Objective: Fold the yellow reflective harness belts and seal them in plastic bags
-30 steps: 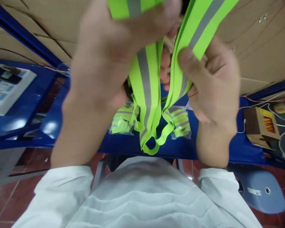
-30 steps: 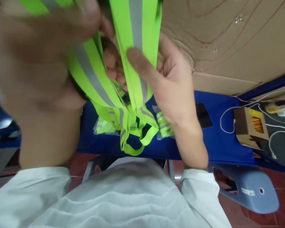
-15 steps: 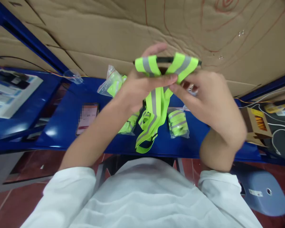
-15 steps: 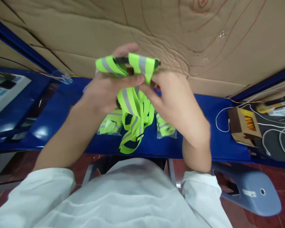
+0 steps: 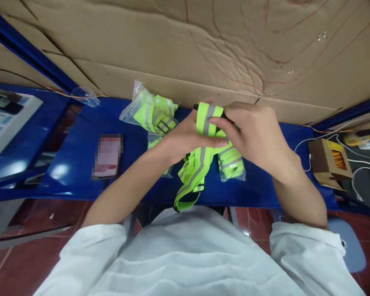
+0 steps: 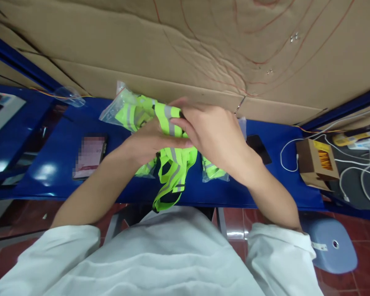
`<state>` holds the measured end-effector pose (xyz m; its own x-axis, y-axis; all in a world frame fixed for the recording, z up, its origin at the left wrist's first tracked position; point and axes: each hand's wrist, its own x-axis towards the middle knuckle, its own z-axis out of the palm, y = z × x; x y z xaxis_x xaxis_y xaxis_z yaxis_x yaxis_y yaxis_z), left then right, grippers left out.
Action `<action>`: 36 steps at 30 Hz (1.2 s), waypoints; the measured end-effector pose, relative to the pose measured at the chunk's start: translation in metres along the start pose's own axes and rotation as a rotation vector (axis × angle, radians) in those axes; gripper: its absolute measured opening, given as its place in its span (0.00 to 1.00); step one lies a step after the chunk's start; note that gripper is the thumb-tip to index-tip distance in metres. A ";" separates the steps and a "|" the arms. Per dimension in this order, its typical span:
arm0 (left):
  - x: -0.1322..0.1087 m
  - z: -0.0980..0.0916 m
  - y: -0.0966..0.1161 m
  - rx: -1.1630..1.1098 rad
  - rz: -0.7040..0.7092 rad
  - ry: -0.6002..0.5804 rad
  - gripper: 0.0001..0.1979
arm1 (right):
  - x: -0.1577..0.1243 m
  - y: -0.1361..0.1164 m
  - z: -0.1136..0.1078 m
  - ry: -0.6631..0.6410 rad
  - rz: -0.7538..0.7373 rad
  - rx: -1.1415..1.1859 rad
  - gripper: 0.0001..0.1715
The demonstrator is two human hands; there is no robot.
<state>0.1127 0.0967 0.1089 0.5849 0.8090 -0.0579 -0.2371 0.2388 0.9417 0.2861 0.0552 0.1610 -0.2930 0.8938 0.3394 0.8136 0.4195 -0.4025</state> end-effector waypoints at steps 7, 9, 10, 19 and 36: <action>-0.015 -0.006 0.000 0.150 -0.141 -0.488 0.11 | 0.004 0.017 -0.003 -0.210 0.269 0.760 0.23; -0.020 -0.005 -0.001 0.202 -0.058 -0.526 0.12 | 0.002 0.020 0.003 -0.280 0.395 1.004 0.26; -0.022 -0.004 -0.003 0.219 -0.023 -0.538 0.11 | 0.000 0.020 0.007 -0.293 0.446 1.083 0.27; -0.022 -0.014 -0.021 0.370 0.070 -0.517 0.11 | -0.030 0.023 0.015 -0.138 -0.024 0.398 0.33; -0.030 -0.015 -0.026 0.300 -0.207 -0.439 0.10 | -0.043 0.025 0.024 -0.177 0.262 0.773 0.29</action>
<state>0.0902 0.0744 0.0814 0.8784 0.4473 -0.1682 0.1097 0.1540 0.9820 0.3069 0.0308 0.1160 -0.2696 0.9621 0.0405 0.3115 0.1269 -0.9417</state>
